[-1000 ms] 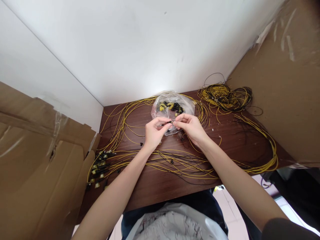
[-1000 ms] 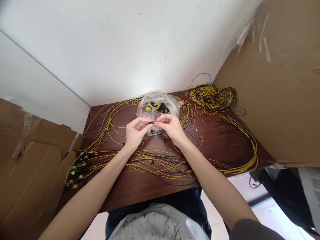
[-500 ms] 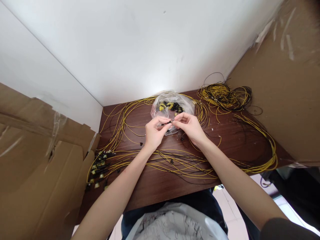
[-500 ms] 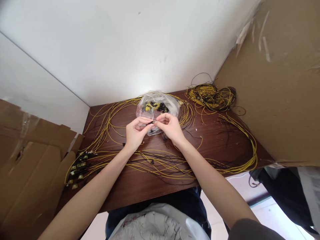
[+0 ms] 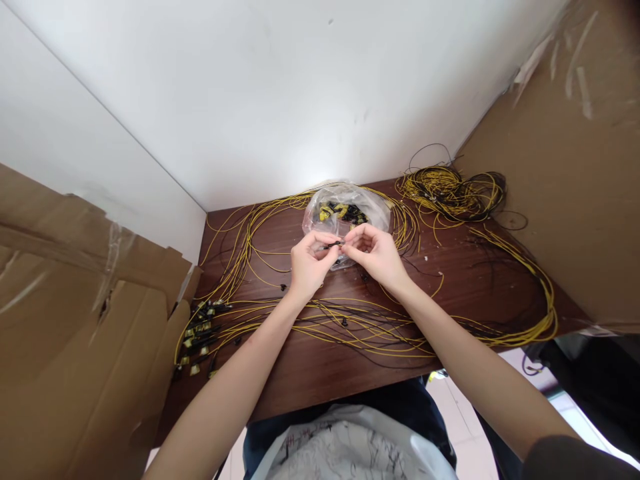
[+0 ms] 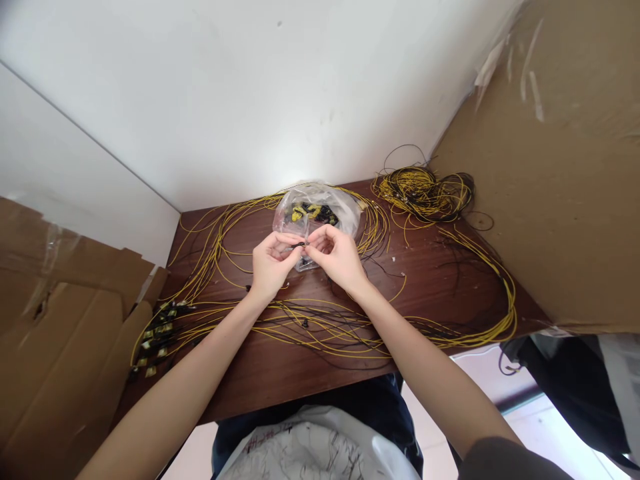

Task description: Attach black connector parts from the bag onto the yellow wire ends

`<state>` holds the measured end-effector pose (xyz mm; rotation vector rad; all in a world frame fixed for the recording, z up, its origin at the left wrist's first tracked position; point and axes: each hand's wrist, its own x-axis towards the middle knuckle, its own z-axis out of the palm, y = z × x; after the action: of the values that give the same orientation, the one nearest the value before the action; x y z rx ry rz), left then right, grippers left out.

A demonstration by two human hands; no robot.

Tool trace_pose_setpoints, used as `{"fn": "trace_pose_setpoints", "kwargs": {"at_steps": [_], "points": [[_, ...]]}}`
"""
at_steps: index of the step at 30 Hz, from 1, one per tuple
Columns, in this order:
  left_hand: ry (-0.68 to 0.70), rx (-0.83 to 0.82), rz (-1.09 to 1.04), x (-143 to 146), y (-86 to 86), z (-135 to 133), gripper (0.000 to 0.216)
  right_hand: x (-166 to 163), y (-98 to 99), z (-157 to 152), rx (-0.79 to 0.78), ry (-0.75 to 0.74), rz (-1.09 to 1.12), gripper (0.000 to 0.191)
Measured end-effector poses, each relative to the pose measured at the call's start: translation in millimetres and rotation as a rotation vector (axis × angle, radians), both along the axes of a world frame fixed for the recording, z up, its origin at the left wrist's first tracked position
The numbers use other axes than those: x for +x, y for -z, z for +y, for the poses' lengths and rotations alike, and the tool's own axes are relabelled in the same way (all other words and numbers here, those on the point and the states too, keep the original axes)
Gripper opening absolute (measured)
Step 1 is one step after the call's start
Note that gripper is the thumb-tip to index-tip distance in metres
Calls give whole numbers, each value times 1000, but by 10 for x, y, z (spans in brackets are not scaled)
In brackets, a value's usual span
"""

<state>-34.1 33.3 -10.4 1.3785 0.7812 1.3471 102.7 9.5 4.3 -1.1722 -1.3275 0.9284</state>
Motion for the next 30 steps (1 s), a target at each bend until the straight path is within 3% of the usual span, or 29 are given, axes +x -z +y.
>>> {"fn": "trace_pose_setpoints", "kwargs": {"at_steps": [15,30], "points": [[-30,-6,-55,8,38,26,13,-60,-120,-111,226,-8,-356,10],[-19,-13,14,3,7,7,11,-2,-13,-10,-5,62,-8,17]]}}
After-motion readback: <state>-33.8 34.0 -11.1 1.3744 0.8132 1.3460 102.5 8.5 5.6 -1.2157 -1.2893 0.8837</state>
